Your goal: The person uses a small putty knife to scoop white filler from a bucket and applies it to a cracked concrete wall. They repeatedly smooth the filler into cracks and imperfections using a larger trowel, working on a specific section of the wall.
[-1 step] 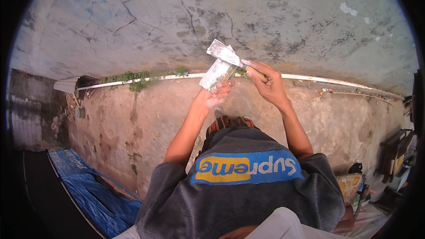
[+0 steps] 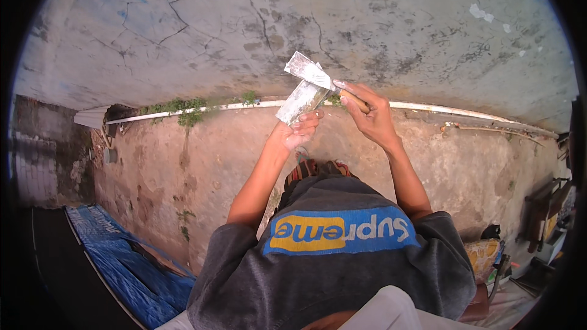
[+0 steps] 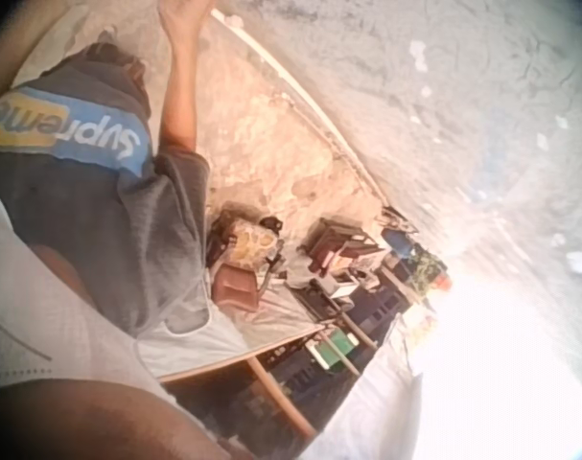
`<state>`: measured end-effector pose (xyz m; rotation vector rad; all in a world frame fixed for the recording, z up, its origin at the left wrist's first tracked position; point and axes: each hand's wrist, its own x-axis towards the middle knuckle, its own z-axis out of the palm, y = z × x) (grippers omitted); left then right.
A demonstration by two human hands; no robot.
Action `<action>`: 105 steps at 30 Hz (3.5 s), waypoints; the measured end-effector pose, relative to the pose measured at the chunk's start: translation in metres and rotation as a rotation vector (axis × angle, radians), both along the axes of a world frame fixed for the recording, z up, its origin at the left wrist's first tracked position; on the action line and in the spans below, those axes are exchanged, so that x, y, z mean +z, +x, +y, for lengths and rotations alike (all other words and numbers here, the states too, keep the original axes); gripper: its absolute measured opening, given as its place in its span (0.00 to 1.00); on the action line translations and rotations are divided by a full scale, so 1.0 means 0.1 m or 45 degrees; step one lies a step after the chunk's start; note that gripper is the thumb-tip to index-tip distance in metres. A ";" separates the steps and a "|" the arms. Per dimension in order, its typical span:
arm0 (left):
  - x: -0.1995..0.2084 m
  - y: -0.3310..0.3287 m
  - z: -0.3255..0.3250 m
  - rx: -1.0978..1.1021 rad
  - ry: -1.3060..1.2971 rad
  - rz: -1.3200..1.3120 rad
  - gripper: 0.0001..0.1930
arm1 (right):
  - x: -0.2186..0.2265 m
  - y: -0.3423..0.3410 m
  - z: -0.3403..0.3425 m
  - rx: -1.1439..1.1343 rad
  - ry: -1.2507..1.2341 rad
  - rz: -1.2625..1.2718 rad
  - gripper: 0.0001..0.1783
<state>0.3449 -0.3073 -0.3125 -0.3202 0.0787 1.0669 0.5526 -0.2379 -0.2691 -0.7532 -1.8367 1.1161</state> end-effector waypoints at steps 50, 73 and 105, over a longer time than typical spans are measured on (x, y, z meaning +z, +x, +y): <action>0.24 0.27 0.35 0.651 0.224 1.054 0.24 | 0.14 -0.07 -0.40 0.094 -0.161 0.019 0.14; 0.04 0.20 0.29 0.620 0.037 0.990 0.22 | 0.15 -0.20 -0.39 0.015 -0.098 0.164 0.14; -0.01 0.32 0.32 0.479 0.319 0.456 0.25 | 0.11 0.06 -0.14 -0.042 -0.056 0.107 0.14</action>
